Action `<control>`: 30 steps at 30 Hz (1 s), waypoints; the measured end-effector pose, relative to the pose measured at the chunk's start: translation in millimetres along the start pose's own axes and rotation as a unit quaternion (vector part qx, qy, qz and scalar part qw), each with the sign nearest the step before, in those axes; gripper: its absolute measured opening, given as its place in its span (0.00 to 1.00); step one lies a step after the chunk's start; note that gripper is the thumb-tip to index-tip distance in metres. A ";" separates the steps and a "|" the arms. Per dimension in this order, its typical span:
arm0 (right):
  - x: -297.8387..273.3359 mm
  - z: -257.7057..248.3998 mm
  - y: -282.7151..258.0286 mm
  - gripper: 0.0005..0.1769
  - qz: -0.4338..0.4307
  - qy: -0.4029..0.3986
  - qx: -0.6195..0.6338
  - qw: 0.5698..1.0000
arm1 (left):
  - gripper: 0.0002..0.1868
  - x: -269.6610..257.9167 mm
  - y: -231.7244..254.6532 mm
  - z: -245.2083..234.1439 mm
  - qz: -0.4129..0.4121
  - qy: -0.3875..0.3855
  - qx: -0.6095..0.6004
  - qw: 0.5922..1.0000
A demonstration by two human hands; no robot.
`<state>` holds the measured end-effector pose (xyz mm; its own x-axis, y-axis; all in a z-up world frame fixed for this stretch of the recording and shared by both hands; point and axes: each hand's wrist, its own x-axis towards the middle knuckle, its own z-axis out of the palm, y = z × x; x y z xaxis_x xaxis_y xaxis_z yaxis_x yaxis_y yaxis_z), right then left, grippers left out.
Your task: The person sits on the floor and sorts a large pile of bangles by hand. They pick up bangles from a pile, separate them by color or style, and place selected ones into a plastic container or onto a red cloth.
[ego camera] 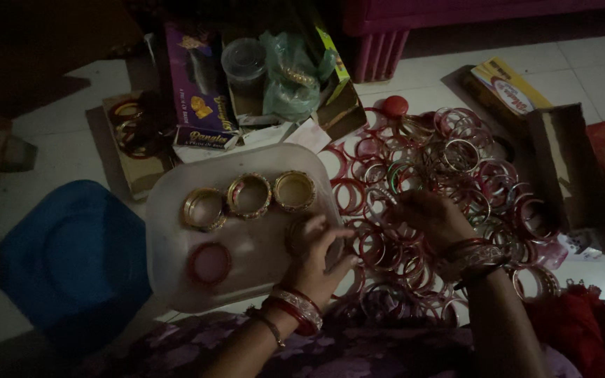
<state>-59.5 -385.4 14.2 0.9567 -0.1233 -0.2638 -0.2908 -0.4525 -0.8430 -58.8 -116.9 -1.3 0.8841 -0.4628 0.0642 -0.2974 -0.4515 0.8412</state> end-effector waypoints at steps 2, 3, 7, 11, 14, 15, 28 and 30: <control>1.4 0.8 -6.2 0.14 -0.005 -0.008 0.046 0.999 | 0.23 5.5 1.6 5.4 0.015 0.052 0.016 0.998; 1.2 1.1 -9.4 0.14 -0.008 -0.012 0.069 0.998 | 0.22 8.7 2.6 7.2 0.022 0.079 0.023 0.996; -5.2 2.1 -25.3 0.13 0.003 -0.070 0.064 0.995 | 0.28 24.8 8.4 -2.3 0.117 0.144 0.081 0.979; -10.9 9.7 -39.0 0.13 0.004 -0.097 0.152 0.984 | 0.14 36.1 21.7 -13.5 0.055 0.099 0.026 0.993; -6.9 14.3 -37.9 0.13 -0.012 -0.076 0.161 0.984 | 0.12 39.8 29.3 -17.5 0.004 0.073 -0.006 0.997; -4.7 13.9 -34.1 0.14 -0.013 -0.062 0.154 0.986 | 0.12 39.7 31.3 -16.7 -0.016 0.061 -0.011 0.998; 33.4 -78.8 102.8 0.42 0.149 0.209 -0.339 0.905 | 0.12 50.6 7.2 41.2 0.054 0.023 -0.169 0.984; 31.8 -70.9 99.4 0.48 0.205 0.218 -0.292 0.908 | 0.11 48.9 3.1 42.4 0.082 0.026 -0.140 0.986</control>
<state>-56.8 -496.9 -44.7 0.7222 -0.6676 -0.1808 -0.6878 -0.6657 -0.2895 -31.8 -173.3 -18.3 0.8516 -0.4692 0.2337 -0.3338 -0.1418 0.9319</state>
